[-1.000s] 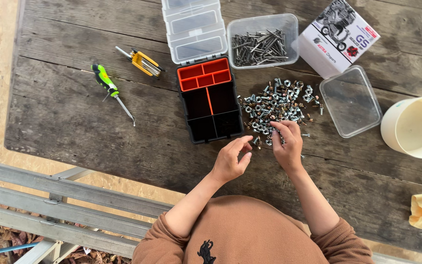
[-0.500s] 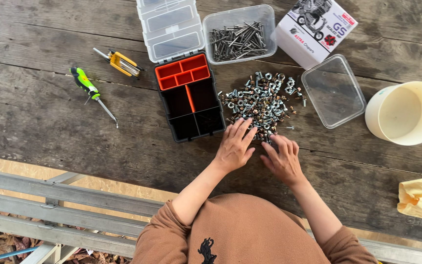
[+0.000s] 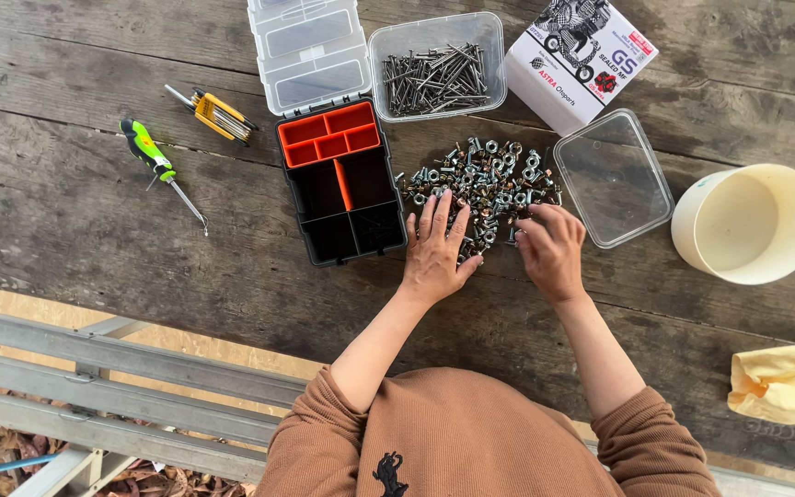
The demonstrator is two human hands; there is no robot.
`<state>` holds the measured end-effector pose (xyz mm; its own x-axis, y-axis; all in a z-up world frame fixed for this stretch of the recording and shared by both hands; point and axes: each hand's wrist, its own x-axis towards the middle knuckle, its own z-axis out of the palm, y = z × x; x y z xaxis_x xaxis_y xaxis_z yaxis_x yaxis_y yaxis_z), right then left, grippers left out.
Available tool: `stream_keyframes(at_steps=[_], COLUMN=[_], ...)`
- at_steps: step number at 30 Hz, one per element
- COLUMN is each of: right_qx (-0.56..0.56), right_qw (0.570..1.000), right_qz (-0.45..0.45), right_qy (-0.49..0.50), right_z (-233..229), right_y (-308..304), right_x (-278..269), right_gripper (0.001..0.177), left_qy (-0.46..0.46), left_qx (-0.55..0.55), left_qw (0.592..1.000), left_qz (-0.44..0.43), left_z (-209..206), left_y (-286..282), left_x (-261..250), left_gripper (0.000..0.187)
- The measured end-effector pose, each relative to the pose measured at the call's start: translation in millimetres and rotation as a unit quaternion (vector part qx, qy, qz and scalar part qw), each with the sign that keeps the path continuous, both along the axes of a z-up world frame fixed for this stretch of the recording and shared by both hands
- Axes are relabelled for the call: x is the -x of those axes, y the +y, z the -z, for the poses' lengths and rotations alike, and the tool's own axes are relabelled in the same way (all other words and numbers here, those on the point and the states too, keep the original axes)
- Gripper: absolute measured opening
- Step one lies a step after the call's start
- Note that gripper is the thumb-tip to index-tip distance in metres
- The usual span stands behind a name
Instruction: The person sorts various nuts and bolts from a large pile on a wooden table, picking them up by hand and placing them into the compartments of a plastic organizer box.
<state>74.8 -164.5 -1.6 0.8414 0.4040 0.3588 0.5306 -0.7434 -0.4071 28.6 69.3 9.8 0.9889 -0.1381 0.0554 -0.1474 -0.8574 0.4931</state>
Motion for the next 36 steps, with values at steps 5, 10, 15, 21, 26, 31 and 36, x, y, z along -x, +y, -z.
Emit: stream_keyframes(at_steps=[5,10,15,21,26,31,36], right_qx=[-0.042,-0.034,-0.034,0.017,0.08,0.081,-0.011], right_qw=[0.997,0.997,0.997,1.0,0.996,0.996,0.997], right_qz=[0.058,0.058,0.058,-0.022,-0.034,-0.029,0.001], right_qy=[0.024,0.031,0.021,0.003,0.012,0.01,0.08], right_z=[-7,-16,-16,-36,-40,-36,-48], right_y=[-8,-8,-9,-4,3,11,6], right_x=[-15,-23,-25,-32,-41,-42,-34], right_gripper=[0.017,0.02,0.017,0.014,0.011,0.007,0.009], left_qy=[-0.006,0.014,0.017,0.044,0.039,0.033,-0.005], left_qx=[0.004,0.03,0.02,0.022,0.023,0.043,0.084], left_qw=[1.0,0.999,0.999,0.998,0.997,0.997,0.996], left_qz=[0.004,0.018,0.034,0.045,0.054,0.046,0.004], left_z=[4,3,2,2,9,10,-6], left_y=[-8,-21,-29,-36,-42,-42,-32], left_x=[7,17,28,40,40,37,33], left_gripper=[0.087,0.089,0.084,0.084,0.085,0.082,0.071])
